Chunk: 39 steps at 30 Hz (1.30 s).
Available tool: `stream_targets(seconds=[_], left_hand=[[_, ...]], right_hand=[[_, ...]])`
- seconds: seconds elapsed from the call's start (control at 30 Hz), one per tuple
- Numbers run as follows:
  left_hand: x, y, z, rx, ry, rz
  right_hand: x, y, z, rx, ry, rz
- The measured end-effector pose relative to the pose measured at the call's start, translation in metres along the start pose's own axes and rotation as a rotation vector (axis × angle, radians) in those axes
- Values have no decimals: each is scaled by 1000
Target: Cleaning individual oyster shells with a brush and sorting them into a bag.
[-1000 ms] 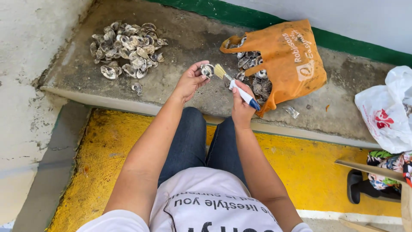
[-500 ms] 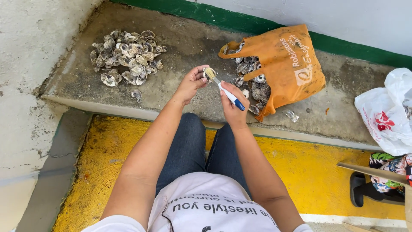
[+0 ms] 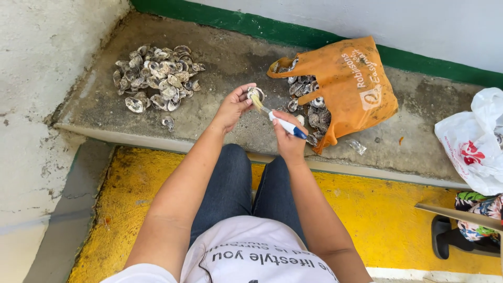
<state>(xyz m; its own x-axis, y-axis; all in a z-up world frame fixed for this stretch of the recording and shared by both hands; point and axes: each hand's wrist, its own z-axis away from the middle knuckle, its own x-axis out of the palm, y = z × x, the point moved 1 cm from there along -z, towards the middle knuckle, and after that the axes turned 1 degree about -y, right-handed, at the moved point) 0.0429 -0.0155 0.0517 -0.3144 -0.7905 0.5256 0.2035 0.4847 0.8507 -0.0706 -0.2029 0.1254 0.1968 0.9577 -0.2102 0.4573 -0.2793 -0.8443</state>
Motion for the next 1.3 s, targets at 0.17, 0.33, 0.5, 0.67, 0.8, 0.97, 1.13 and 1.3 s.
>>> stream_targets(seconds=[0.17,0.33,0.5,0.67,0.8,0.97,1.13,1.3], left_hand=[[1,-1,-4,-59,35,-3],[2,-11,-1,-28,29,-84],[3,-8,-1,-9,66,-124],[4,-8,7,-20,63,-85],[-4,-15,6,24,26,-98],[-7,-19,6,18,34,-63],[-4,-7,8,10,72,-37],[-11,-20,6,-14,98,-84]], right_hand=[[-3,-26,-13,-78,72,135],[7,-35,-12,-207,-17,180],[4,-15,0,-62,-7,164],[3,-14,-5,-22,60,18],[2,-11,-14,-93,71,167],[11,-26,-6,-114,59,143],[9,-6,-5,12,-6,61],[7,-40,-19,-210,32,107]])
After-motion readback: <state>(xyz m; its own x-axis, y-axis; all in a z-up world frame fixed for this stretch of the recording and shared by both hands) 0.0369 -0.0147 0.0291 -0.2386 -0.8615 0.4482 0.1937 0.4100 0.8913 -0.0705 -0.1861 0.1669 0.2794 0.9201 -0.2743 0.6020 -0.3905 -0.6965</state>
